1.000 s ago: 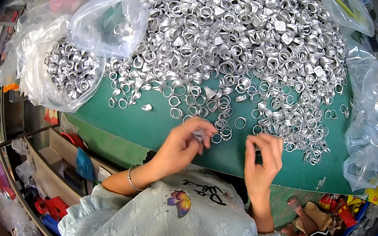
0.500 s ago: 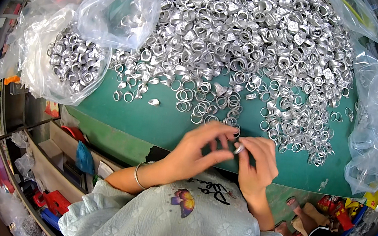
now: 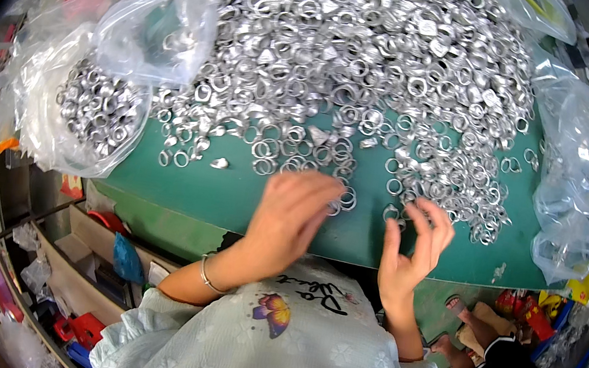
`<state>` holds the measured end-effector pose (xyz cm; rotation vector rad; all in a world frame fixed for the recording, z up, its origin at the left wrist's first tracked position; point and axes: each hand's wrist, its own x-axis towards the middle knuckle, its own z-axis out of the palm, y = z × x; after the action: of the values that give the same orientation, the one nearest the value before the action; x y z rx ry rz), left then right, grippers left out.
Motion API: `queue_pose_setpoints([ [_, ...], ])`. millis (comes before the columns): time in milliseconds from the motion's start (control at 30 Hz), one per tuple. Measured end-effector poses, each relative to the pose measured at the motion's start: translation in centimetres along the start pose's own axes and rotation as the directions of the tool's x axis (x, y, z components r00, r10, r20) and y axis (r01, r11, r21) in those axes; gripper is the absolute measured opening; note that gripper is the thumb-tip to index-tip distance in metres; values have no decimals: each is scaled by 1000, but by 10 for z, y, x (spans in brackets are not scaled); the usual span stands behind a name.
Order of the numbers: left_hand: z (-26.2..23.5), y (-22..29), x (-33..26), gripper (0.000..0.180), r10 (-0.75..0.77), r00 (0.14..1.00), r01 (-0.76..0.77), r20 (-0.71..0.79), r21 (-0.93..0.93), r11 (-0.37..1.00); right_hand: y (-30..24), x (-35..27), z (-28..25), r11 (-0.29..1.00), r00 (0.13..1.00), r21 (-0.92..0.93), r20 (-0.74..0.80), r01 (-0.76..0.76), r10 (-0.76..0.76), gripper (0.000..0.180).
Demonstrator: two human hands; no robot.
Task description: The person sorts small silver metal ring-shaped and tab-shaped components on a green table by hand. They pick up individual pieces from a large pile, inspect them, and group them together before putting some into a clear plastic bag.
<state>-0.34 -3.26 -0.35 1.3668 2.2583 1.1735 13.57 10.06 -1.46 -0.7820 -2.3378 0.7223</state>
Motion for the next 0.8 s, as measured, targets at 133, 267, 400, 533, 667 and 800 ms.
queue_pose_setpoints([
  [133,8,-15,1,36,-16,996,-6,89,246,969,19,-8,-3,940,977,-332,164,-75,135,63],
  [267,18,-9,6,39,-19,997,3,70,224,975,6,-6,12,971,935,-240,347,19,67,71],
  [400,27,-2,28,41,85,993,-98,82,178,979,0,-4,24,988,850,4,510,153,-134,59],
  [533,40,8,48,41,181,948,-236,260,199,951,21,-6,10,962,965,188,131,199,-225,17],
  [667,42,4,45,33,197,909,-311,368,282,907,51,16,-19,999,986,-42,-167,1,-8,17],
  [800,33,6,44,28,184,925,-277,333,257,926,39,41,-20,947,998,-321,-61,0,-20,16],
])
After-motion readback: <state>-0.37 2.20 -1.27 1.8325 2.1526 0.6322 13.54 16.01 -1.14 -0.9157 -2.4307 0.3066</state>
